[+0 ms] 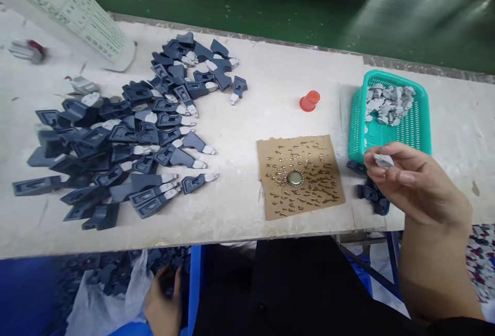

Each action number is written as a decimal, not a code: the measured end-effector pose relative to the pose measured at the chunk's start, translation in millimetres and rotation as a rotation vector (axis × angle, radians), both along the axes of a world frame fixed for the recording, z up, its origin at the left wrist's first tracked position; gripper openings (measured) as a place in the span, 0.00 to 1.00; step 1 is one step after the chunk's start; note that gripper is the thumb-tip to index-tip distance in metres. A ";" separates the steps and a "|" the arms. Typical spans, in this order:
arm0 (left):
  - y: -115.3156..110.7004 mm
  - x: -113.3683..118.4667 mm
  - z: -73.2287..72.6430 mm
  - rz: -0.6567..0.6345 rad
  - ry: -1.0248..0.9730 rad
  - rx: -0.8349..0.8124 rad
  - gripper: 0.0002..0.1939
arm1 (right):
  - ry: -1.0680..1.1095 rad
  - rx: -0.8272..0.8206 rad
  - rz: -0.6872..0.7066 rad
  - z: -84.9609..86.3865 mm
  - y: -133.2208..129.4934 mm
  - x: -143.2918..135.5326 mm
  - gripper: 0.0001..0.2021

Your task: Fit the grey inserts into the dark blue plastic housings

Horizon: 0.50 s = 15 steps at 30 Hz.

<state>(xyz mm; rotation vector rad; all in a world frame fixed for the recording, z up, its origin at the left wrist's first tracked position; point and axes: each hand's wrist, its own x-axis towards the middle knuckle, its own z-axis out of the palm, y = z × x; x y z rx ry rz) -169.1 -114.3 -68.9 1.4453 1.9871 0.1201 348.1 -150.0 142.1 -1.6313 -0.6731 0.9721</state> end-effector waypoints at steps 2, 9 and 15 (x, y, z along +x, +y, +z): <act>4.6 2.6 1.4 0.082 0.001 -0.044 0.23 | 0.098 0.012 0.010 -2.5 3.4 -6.8 0.14; 27.6 -15.5 39.3 0.362 -0.130 -0.287 0.34 | 0.250 -0.032 0.038 -2.7 12.4 -26.1 0.15; 51.8 3.0 121.6 0.638 -0.620 -0.217 0.22 | -0.117 -0.102 -0.017 -2.9 10.0 -45.9 0.08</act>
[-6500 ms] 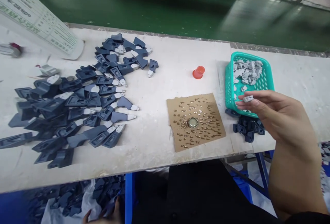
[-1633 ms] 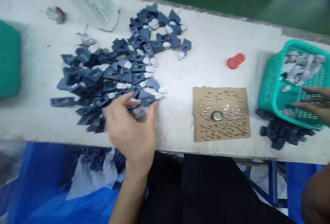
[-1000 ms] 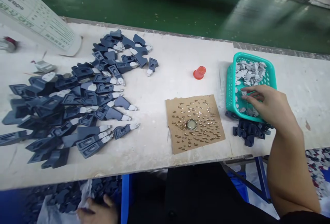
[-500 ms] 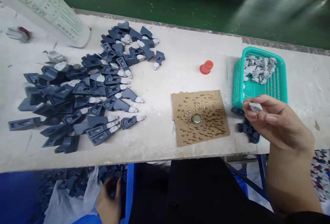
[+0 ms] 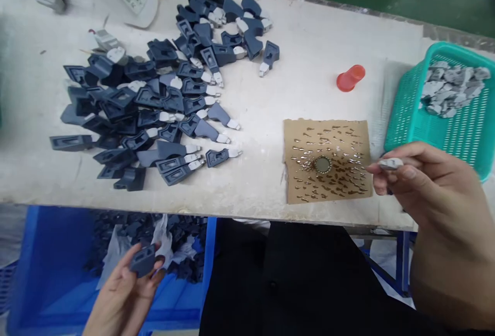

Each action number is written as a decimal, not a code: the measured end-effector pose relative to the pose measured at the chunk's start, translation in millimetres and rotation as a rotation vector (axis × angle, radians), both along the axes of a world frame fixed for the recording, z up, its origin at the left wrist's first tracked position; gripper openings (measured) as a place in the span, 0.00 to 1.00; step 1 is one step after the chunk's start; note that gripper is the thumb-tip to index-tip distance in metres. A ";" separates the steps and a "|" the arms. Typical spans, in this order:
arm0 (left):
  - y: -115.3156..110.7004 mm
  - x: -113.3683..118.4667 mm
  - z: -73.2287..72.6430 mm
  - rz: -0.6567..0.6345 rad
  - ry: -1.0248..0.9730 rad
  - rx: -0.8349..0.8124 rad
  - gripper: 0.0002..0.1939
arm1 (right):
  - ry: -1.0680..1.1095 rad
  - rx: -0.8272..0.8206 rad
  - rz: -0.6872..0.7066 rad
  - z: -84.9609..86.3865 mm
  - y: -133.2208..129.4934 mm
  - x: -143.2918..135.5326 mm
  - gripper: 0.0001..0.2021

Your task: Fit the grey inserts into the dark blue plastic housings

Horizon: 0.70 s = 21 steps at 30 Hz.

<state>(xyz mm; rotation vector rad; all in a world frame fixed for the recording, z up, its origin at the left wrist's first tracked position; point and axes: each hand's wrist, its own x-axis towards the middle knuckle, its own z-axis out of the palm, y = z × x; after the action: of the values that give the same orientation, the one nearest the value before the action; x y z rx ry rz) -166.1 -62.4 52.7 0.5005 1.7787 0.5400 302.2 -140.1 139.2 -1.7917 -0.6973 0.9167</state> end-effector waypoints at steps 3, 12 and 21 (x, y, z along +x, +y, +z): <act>7.7 53.8 30.5 -0.104 -0.318 0.155 0.13 | -0.494 -0.095 0.018 -5.7 -4.3 -9.3 0.07; 14.2 219.7 38.9 -0.338 -1.083 0.244 0.20 | -1.186 -0.005 0.466 -23.5 3.7 -12.7 0.07; 15.6 235.5 30.3 -0.325 -1.099 0.259 0.15 | -1.215 0.178 0.600 -29.2 7.3 -9.7 0.27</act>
<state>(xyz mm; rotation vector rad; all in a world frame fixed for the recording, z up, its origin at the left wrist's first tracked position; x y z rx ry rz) 69.3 -46.9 83.0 0.5100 0.5716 0.6410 292.5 -132.7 110.1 -1.8824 -2.0700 -0.0299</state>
